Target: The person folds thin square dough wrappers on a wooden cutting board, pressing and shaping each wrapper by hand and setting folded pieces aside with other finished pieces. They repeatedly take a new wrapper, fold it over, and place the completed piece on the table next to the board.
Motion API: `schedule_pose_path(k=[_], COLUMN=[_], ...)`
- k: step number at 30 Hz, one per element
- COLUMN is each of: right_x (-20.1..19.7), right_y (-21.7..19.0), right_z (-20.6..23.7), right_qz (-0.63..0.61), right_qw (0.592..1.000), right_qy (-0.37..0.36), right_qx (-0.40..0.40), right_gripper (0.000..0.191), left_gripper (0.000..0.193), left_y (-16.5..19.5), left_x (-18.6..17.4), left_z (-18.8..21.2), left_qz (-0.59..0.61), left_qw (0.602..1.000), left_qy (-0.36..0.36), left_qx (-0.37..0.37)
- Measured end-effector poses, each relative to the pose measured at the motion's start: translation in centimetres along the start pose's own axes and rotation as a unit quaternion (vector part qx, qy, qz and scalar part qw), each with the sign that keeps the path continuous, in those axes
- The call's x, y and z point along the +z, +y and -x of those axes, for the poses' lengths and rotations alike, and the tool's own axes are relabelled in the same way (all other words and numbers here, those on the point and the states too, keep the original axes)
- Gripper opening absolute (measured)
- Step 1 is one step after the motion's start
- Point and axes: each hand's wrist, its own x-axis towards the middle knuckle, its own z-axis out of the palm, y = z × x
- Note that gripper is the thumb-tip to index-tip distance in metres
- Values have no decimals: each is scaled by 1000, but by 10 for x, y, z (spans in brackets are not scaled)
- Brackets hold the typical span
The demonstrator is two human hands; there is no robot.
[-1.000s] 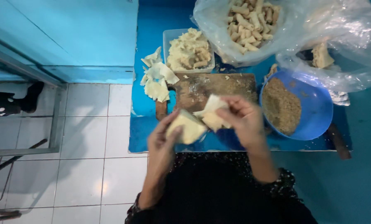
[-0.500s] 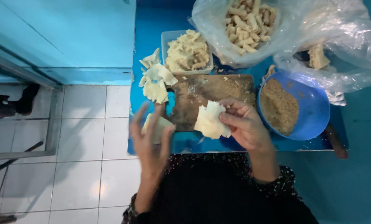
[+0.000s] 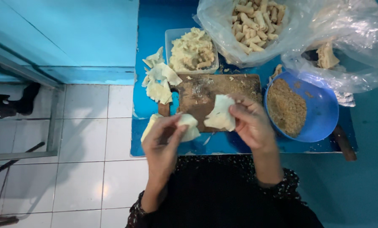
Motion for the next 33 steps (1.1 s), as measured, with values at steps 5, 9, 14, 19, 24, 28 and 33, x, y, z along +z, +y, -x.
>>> schedule_pose_path(k=[5, 9, 14, 19, 24, 28, 33], right_x=[24, 42, 38, 35, 36, 36, 36], right_y=[-2, 19, 25, 30, 36, 39, 24], right_z=[3, 5, -7, 1, 12, 9, 5], right_qz=[302, 613, 254, 94, 84, 64, 130], right_qw=[908, 705, 956, 994, 993, 993, 971], right_qy=[115, 62, 27, 12, 11, 24, 84], right_qx=[-267, -353, -142, -49, -80, -96, -183], right_gripper=[31, 24, 29, 38, 43, 41, 37], left_gripper=[33, 37, 23, 23, 29, 21, 20], left_y=[12, 15, 16, 15, 11, 9, 8], left_x=[-16, -19, -4, 26, 39, 40, 27], left_z=[1, -6, -10, -6, -5, -1, -6], left_qz=[28, 62, -166, -203, -224, -238, -199], left_qw=[997, 995, 973, 969, 955, 949, 975], left_qy=[75, 77, 26, -16, 1, -6, 13], left_qx=[20, -1, 156, 140, 195, 205, 99])
